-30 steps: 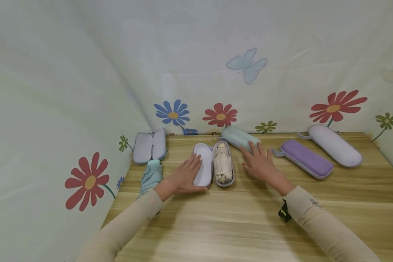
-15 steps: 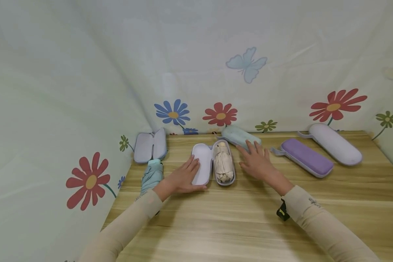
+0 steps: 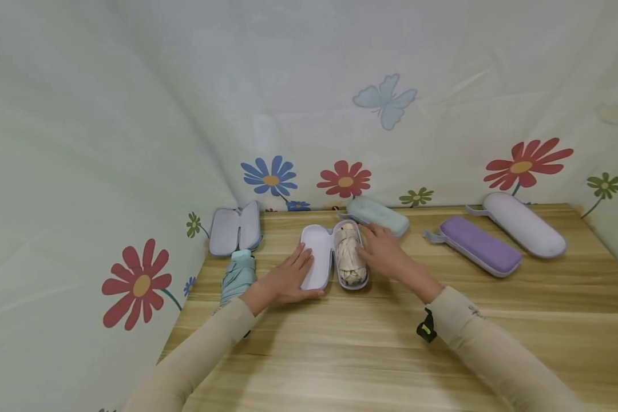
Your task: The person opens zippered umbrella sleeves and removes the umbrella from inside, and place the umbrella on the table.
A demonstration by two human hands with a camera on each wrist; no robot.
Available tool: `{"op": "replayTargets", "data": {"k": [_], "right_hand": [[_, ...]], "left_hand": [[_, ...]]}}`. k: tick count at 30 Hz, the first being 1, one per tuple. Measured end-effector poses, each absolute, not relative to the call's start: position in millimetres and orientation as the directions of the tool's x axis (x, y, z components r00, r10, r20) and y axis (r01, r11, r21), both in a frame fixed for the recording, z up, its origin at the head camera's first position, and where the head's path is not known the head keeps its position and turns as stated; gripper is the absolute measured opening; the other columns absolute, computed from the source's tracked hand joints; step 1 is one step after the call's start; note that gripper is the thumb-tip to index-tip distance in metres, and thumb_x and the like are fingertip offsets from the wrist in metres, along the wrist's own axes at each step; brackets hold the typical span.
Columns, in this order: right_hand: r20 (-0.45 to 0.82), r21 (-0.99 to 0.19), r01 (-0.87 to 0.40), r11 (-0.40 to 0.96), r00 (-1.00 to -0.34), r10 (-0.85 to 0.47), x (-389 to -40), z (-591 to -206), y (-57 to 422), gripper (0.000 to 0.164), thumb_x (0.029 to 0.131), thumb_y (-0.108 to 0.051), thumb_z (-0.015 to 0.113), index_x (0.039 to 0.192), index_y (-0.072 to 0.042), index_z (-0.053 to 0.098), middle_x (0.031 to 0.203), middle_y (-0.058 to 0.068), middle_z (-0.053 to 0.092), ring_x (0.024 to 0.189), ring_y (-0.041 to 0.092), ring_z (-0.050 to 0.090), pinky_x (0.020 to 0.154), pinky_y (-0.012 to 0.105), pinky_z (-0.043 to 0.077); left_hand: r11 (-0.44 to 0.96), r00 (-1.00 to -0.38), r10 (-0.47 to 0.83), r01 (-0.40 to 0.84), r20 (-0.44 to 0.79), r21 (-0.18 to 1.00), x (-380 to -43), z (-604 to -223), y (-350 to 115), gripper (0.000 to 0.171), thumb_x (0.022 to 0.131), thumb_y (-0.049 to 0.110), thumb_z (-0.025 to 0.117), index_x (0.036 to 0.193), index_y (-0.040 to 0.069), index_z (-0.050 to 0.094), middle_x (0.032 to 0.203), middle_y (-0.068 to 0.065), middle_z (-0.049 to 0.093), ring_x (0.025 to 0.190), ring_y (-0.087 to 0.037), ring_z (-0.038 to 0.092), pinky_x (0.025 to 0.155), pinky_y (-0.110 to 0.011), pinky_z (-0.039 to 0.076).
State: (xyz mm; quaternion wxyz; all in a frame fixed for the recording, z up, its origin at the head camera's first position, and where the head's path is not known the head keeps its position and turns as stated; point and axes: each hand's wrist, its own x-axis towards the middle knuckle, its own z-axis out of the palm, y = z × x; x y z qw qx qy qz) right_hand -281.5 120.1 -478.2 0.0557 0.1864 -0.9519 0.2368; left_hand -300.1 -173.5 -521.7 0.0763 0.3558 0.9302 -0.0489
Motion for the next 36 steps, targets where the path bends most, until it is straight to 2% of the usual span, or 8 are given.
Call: {"op": "replayTargets", "data": {"k": [3,6,11,15,20,23,30,36], "right_hand": [[0.136,-0.518,-0.306,0.799,-0.951,-0.276,-286,-472,105,0.061,0.103,-0.025,0.056,0.151,0.009,0.038,0.141,0.035,0.047,0.132,0.048,0.044,0.11,0.057,0.036],[0.047,-0.545,-0.206,0.813,-0.975,-0.216,-291,-470,93,0.065,0.104,-0.03,0.055,0.153,0.009,0.035,0.144,0.036,0.044,0.134,0.049,0.044,0.109,0.055,0.04],[-0.042,-0.463,-0.141,0.875,-0.983,-0.18,-298,-472,80,0.068,0.103,-0.037,0.056,0.149,0.011,0.04,0.142,0.038,0.043,0.132,0.049,0.046,0.108,0.054,0.042],[-0.064,-0.409,-0.138,0.902,-0.982,-0.179,-302,-476,74,0.069,0.102,-0.04,0.06,0.144,0.013,0.046,0.137,0.038,0.046,0.127,0.049,0.049,0.103,0.054,0.045],[-0.097,-0.388,-0.108,0.915,-0.983,-0.157,-307,-476,67,0.083,0.097,-0.048,0.065,0.145,0.015,0.042,0.139,0.035,0.051,0.133,0.05,0.045,0.108,0.055,0.042],[-0.104,-0.378,-0.091,0.921,-0.985,-0.14,-310,-476,63,0.086,0.094,-0.047,0.071,0.146,0.014,0.041,0.139,0.035,0.053,0.133,0.049,0.046,0.108,0.054,0.042],[-0.06,-0.434,-0.077,0.898,-0.992,-0.113,-318,-480,59,0.078,0.089,-0.036,0.078,0.145,0.007,0.045,0.133,0.034,0.055,0.121,0.046,0.056,0.094,0.052,0.052],[-0.036,-0.488,-0.052,0.872,-0.996,-0.079,-325,-486,61,0.079,0.085,-0.036,0.08,0.144,0.005,0.046,0.127,0.03,0.06,0.112,0.044,0.062,0.088,0.051,0.055]], "left_hand": [[0.746,-0.739,0.649,0.665,-0.181,-0.036,-301,-522,-173,0.109,0.091,0.084,0.036,0.161,0.001,0.022,0.169,-0.017,0.011,0.157,-0.032,-0.005,0.125,-0.041,0.014],[0.745,-0.738,0.653,0.667,-0.171,-0.035,-301,-523,-173,0.11,0.091,0.084,0.036,0.16,0.0,0.023,0.169,-0.017,0.013,0.157,-0.033,-0.003,0.125,-0.042,0.016],[0.745,-0.739,0.654,0.666,-0.163,-0.033,-300,-522,-171,0.11,0.091,0.084,0.035,0.16,0.0,0.023,0.169,-0.017,0.014,0.157,-0.033,-0.003,0.124,-0.043,0.016],[0.756,-0.746,0.642,0.654,-0.177,-0.013,-299,-521,-171,0.111,0.09,0.086,0.033,0.161,0.002,0.021,0.17,-0.016,0.011,0.157,-0.032,-0.005,0.125,-0.044,0.015],[0.765,-0.751,0.635,0.644,-0.182,0.008,-299,-520,-174,0.11,0.09,0.085,0.034,0.161,0.002,0.02,0.169,-0.016,0.012,0.157,-0.034,-0.004,0.124,-0.044,0.016],[0.772,-0.758,0.627,0.635,-0.179,0.017,-298,-524,-178,0.111,0.09,0.086,0.033,0.161,0.002,0.021,0.169,-0.016,0.013,0.157,-0.034,-0.003,0.124,-0.044,0.018],[0.806,-0.792,0.587,0.591,-0.166,0.033,-298,-531,-180,0.112,0.089,0.087,0.031,0.162,0.003,0.02,0.17,-0.014,0.012,0.157,-0.032,-0.006,0.123,-0.044,0.02],[0.817,-0.803,0.57,0.576,-0.174,0.017,-298,-529,-177,0.113,0.089,0.087,0.031,0.161,0.002,0.021,0.17,-0.015,0.012,0.157,-0.032,-0.005,0.124,-0.043,0.017]]}}
